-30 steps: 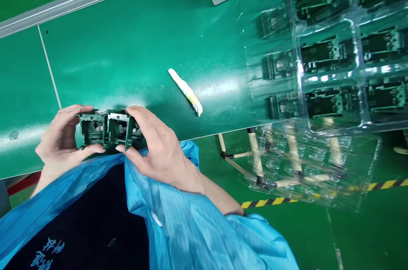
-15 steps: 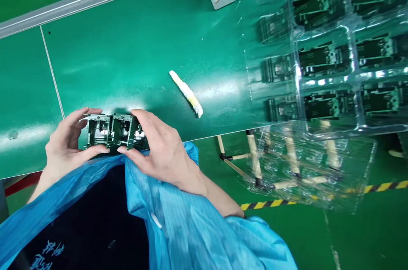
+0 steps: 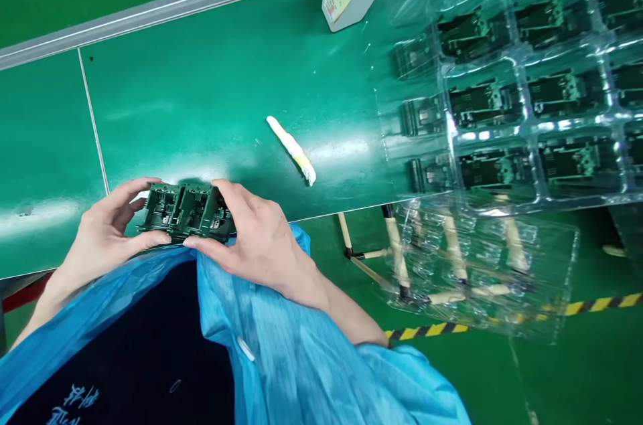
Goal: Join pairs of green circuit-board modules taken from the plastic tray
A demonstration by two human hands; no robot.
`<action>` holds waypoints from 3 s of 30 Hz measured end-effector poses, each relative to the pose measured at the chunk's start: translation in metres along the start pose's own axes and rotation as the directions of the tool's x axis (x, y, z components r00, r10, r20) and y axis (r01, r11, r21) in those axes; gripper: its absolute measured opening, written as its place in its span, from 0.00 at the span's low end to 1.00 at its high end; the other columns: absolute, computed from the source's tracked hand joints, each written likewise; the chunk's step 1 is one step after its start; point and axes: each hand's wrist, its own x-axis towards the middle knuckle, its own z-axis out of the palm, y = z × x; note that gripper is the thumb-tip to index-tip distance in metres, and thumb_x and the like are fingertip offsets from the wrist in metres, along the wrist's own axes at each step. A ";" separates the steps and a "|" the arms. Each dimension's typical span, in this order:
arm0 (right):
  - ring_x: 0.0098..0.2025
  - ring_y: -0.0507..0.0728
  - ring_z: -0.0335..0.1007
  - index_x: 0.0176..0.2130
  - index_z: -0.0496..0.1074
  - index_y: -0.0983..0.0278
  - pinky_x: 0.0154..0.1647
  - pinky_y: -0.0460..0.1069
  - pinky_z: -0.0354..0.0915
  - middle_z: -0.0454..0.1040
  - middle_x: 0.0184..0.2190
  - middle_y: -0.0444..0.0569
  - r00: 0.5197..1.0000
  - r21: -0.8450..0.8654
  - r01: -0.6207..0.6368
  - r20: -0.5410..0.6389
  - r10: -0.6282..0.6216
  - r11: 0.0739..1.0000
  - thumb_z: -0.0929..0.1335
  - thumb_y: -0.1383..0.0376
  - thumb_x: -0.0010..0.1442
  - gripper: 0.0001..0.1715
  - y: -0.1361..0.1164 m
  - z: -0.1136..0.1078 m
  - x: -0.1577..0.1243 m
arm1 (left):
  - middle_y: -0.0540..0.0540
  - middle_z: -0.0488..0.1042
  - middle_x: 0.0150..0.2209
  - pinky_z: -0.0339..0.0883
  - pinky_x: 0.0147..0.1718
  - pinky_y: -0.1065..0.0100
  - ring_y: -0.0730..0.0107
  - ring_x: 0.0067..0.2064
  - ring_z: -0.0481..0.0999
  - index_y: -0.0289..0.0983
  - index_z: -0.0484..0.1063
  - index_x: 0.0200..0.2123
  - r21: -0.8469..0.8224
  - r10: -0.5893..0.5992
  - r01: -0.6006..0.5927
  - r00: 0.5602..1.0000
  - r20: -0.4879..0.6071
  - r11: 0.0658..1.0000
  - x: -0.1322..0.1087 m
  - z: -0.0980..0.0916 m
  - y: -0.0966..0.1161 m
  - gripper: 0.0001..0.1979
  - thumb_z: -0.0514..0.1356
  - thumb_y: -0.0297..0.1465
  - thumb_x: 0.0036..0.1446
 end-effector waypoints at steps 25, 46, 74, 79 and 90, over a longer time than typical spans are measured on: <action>0.57 0.49 0.74 0.40 0.75 0.51 0.67 0.51 0.64 0.82 0.47 0.34 0.432 -0.667 0.680 0.030 -0.901 0.304 0.70 0.61 0.63 0.04 0.022 -0.063 0.034 | 0.59 0.79 0.26 0.70 0.31 0.69 0.73 0.25 0.73 0.52 0.78 0.33 0.469 0.624 -0.725 0.682 0.382 0.505 0.051 -0.080 -0.006 0.05 0.69 0.34 0.53; 0.34 0.57 0.75 0.30 0.73 0.63 0.34 0.52 0.72 0.80 0.31 0.47 0.687 0.878 0.000 0.349 0.637 -0.479 0.75 0.57 0.54 0.13 0.005 0.024 0.065 | 0.41 0.77 0.36 0.78 0.35 0.65 0.63 0.36 0.78 0.36 0.76 0.40 -0.992 -0.690 0.098 0.713 0.122 -0.073 0.044 0.039 0.036 0.26 0.59 0.54 0.57; 0.63 0.68 0.65 0.60 0.67 0.65 0.63 0.62 0.65 0.68 0.63 0.63 0.953 -0.010 0.278 0.130 -0.274 0.961 0.71 0.48 0.61 0.36 0.046 0.051 0.047 | 0.43 0.79 0.45 0.70 0.55 0.50 0.47 0.48 0.79 0.46 0.74 0.46 0.208 0.123 -0.098 0.986 -0.110 0.973 0.028 0.009 -0.093 0.32 0.72 0.53 0.40; 0.47 0.62 0.75 0.43 0.77 0.57 0.55 0.59 0.70 0.80 0.47 0.53 0.960 0.169 0.262 0.057 -0.274 0.950 0.71 0.39 0.55 0.29 0.042 0.069 0.052 | 0.41 0.77 0.54 0.64 0.61 0.43 0.40 0.56 0.75 0.48 0.71 0.56 0.162 -0.021 0.027 0.999 -0.041 0.986 0.020 0.007 -0.085 0.37 0.70 0.54 0.42; 0.30 0.55 0.73 0.30 0.75 0.60 0.30 0.49 0.70 0.74 0.24 0.42 0.836 0.986 -0.120 0.164 0.524 -0.117 0.73 0.42 0.52 0.25 0.036 0.019 0.055 | 0.36 0.76 0.53 0.59 0.65 0.46 0.46 0.59 0.72 0.39 0.74 0.48 0.318 0.107 0.012 0.930 -0.352 0.948 0.062 -0.010 -0.065 0.24 0.53 0.51 0.62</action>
